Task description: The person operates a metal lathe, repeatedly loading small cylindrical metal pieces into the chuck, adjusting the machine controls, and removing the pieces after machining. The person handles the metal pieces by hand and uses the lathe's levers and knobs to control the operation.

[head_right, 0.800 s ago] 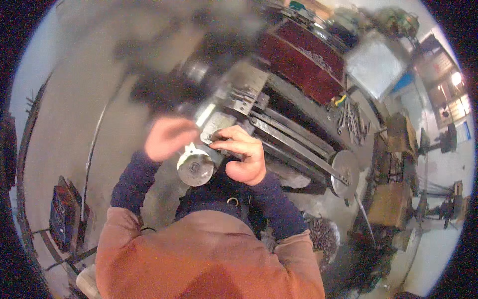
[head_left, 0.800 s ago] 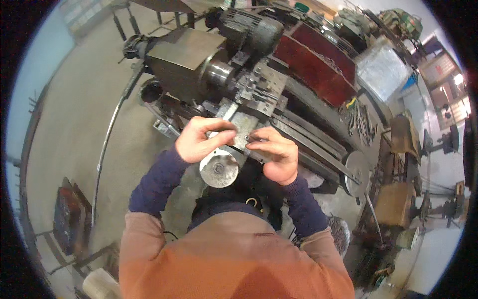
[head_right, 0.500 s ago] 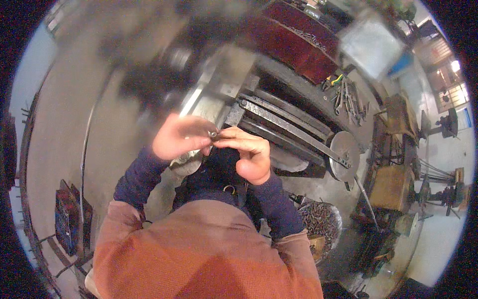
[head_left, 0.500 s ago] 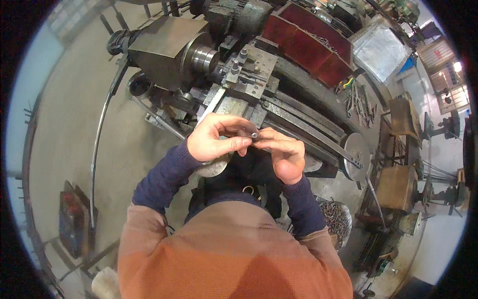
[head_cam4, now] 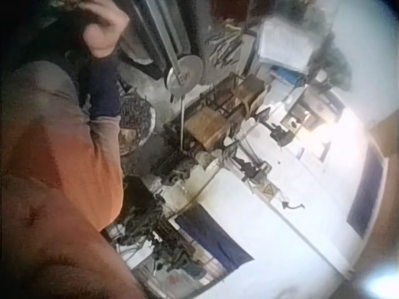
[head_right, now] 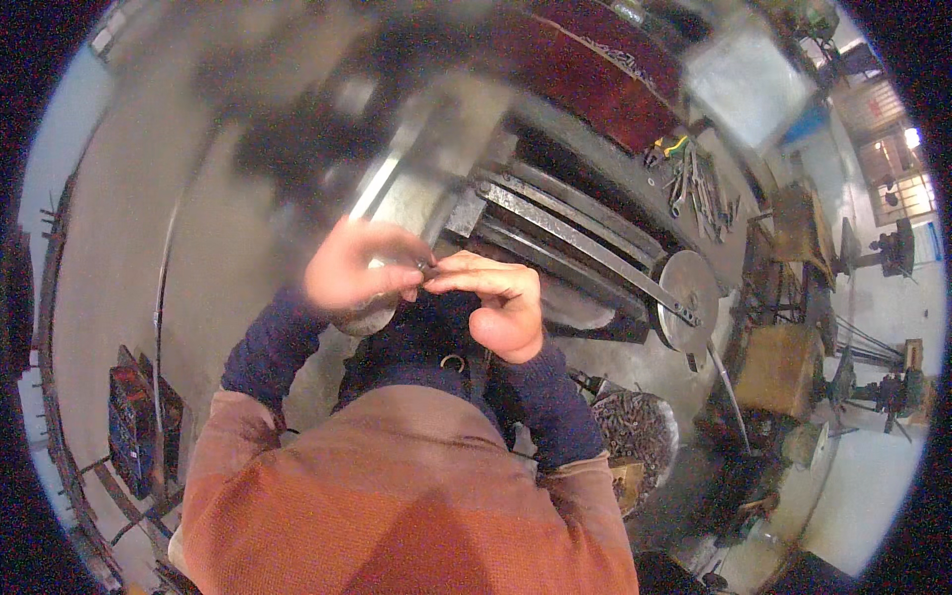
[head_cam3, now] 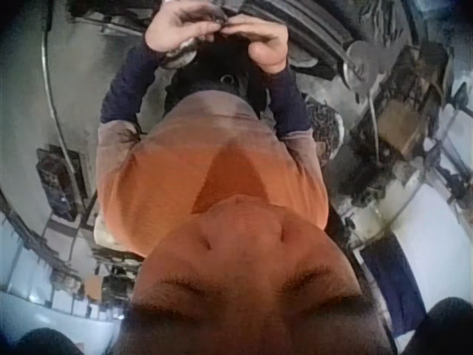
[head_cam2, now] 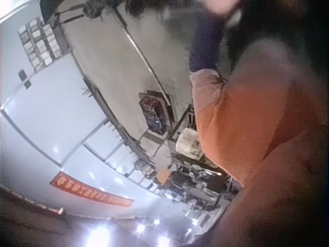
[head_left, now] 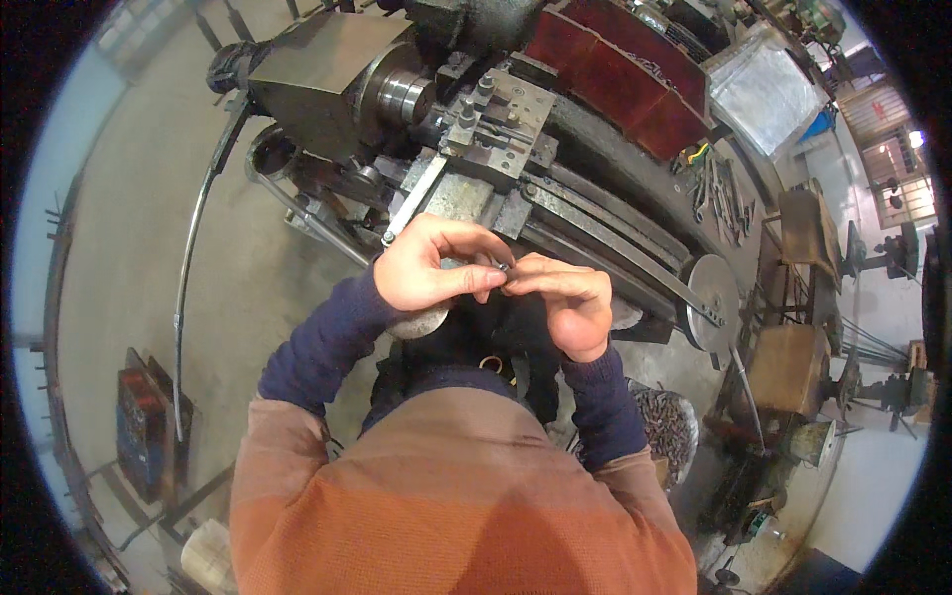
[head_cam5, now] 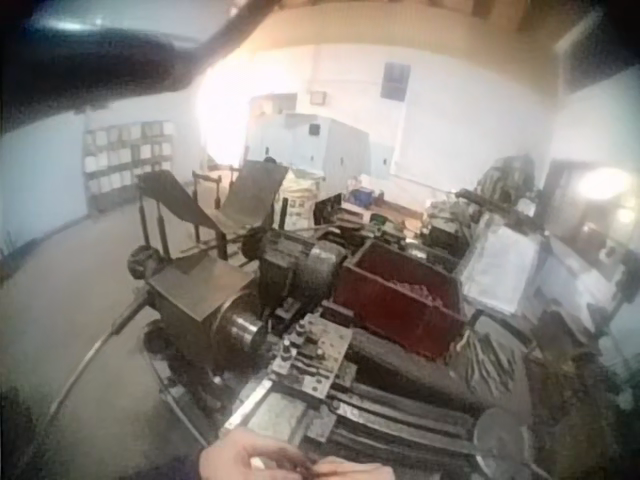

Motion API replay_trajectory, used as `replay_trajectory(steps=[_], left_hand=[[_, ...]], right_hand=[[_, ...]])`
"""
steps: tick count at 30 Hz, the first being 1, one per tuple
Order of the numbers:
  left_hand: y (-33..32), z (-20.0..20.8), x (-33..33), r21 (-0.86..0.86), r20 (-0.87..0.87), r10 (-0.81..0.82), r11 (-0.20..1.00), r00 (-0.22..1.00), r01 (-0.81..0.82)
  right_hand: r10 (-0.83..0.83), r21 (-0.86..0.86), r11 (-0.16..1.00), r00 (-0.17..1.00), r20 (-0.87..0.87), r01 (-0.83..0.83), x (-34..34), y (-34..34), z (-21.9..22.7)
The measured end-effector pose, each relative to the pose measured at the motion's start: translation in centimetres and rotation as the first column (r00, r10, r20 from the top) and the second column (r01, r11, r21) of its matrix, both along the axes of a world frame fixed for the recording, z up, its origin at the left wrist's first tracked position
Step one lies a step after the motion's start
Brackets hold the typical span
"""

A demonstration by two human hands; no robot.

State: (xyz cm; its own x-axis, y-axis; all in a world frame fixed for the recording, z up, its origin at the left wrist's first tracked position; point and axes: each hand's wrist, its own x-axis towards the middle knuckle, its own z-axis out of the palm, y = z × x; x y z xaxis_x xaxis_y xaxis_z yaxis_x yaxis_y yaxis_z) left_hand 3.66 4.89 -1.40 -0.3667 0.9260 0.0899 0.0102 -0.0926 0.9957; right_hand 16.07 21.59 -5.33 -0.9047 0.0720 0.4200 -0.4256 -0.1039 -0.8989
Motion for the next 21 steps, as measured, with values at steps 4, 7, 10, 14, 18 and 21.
replay_trajectory(steps=[4, 7, 10, 14, 18, 21], left_hand=[[-0.1, -0.7, -0.4, 0.015, 0.201, -0.067, 0.998, 0.977, 0.065], [-0.2, -0.8, -0.6, 0.002, 0.174, -0.035, 0.999, 0.984, 0.035], [-0.3, -0.7, -0.2, 0.002, 0.151, -0.011, 1.0, 0.989, 0.01], [0.3, -1.2, 0.4, 0.019, -0.152, 0.117, 0.993, 0.981, -0.116], [0.5, -1.8, 1.0, 0.041, -0.055, 0.179, 0.983, 0.982, -0.177], [0.6, -2.4, 1.2, 0.05, 0.153, 0.174, 0.982, 0.973, -0.183]], right_hand=[[0.008, -0.118, 0.993, 0.999, 0.034, -0.004, 0.2, -0.5, -0.2], [0.035, -0.142, 0.989, 0.999, -0.002, -0.035, 0.1, -0.2, -0.4], [-0.081, 0.206, 0.975, 0.996, -0.034, 0.087, 0.3, 0.3, 0.1], [-0.202, 0.686, 0.611, 0.916, -0.348, 0.395, 0.2, -0.4, 2.0], [-0.239, 0.725, 0.531, 0.898, -0.368, 0.439, 0.5, -1.2, 3.1], [-0.281, 0.679, 0.558, 0.879, -0.387, 0.477, 0.5, -1.6, 3.1]])
